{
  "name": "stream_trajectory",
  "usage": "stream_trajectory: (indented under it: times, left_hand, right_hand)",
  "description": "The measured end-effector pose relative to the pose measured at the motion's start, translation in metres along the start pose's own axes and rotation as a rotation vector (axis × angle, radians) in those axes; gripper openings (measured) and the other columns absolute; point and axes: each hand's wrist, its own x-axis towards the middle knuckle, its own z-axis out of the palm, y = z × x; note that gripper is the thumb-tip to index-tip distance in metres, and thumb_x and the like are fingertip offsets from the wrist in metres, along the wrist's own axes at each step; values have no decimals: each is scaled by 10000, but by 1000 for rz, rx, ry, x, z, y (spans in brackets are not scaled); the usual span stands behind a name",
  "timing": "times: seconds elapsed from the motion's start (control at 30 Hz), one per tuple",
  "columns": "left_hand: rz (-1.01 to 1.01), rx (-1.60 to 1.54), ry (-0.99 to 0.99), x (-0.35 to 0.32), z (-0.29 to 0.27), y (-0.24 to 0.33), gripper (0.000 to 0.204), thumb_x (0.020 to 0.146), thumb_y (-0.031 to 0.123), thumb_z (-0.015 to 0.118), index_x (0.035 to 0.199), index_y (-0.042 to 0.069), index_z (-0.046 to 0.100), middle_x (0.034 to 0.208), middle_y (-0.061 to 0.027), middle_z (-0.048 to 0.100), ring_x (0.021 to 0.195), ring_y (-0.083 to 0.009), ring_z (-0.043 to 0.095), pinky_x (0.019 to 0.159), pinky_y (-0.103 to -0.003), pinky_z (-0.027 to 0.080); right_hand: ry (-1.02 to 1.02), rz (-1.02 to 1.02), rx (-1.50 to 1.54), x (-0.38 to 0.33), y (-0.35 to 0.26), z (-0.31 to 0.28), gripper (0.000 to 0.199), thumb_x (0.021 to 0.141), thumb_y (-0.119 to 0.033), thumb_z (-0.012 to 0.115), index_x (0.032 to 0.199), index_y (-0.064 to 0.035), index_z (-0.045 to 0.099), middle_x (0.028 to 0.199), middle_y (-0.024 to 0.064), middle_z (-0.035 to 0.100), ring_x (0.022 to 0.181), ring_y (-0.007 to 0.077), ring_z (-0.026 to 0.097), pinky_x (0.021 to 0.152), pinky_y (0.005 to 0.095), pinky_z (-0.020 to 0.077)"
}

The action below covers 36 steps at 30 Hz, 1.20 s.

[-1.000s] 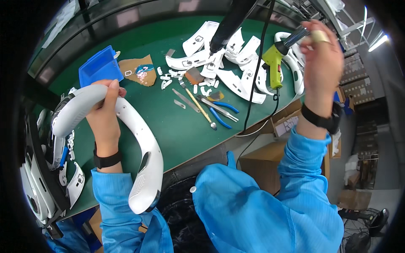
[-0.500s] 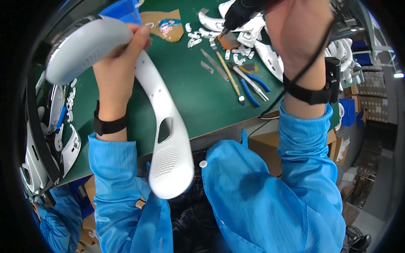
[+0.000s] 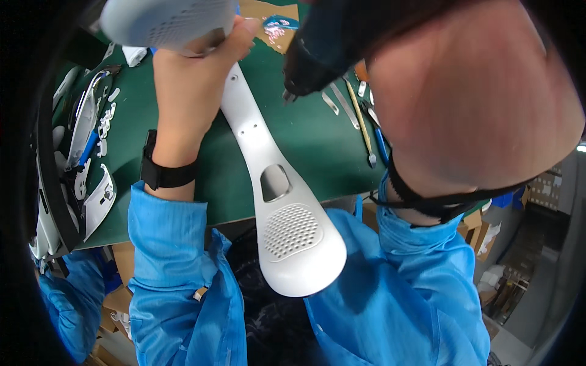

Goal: Assembling the plastic housing and electronic components of a neck massager.

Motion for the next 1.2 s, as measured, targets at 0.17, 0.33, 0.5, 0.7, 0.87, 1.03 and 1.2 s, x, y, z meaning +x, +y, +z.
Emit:
stream_trajectory:
  times: [0.17,0.33,0.5,0.7,0.87,1.03,1.2]
  left_hand:
    - [-348,-172,1,8,-1,7,230,869,172,812,986,-13,740,769,12,685,687,-45,558,621,-216,442]
    - [-422,-218,14,4,-4,3,161,868,142,799,933,9,737,765,32,674,674,-40,553,595,-234,448]
    - [-375,-267,75,1,19,5,233,694,77,789,898,40,683,804,-174,691,741,-331,696,695,-382,551]
    - [-362,-266,160,8,11,24,223,658,7,784,807,15,618,696,-144,665,631,-255,670,606,-348,510]
    - [-414,-280,115,11,5,11,209,677,5,777,814,10,619,702,-142,667,632,-259,669,600,-347,503]
    - [-287,-198,102,11,9,19,226,683,4,768,857,11,624,750,-157,671,667,-280,669,626,-353,503]
    - [-330,-278,27,6,3,25,217,729,13,773,887,21,625,778,-141,677,701,-263,682,650,-348,507]
  right_hand:
    - [-165,20,52,11,11,-11,797,1018,-624,426,1512,-9,316,919,126,598,747,227,627,700,355,546]
    - [-104,-13,64,-14,30,10,703,971,-504,567,1442,8,462,947,56,626,722,155,600,658,291,483]
    - [280,83,-10,-39,23,-4,741,890,-541,562,1346,32,444,777,82,533,594,201,523,562,341,461]
    - [154,182,455,-19,14,5,867,851,-823,473,1345,-113,538,864,199,602,679,294,546,630,393,443]
    - [177,128,331,-14,30,6,994,845,-881,392,1367,-47,531,848,209,626,673,306,587,615,381,473]
    - [301,70,50,-44,32,-24,785,836,-531,717,1318,33,461,756,72,545,582,167,521,529,282,420]
    - [262,21,128,-36,38,-1,912,841,-786,584,1264,18,501,728,57,522,555,137,498,504,252,425]
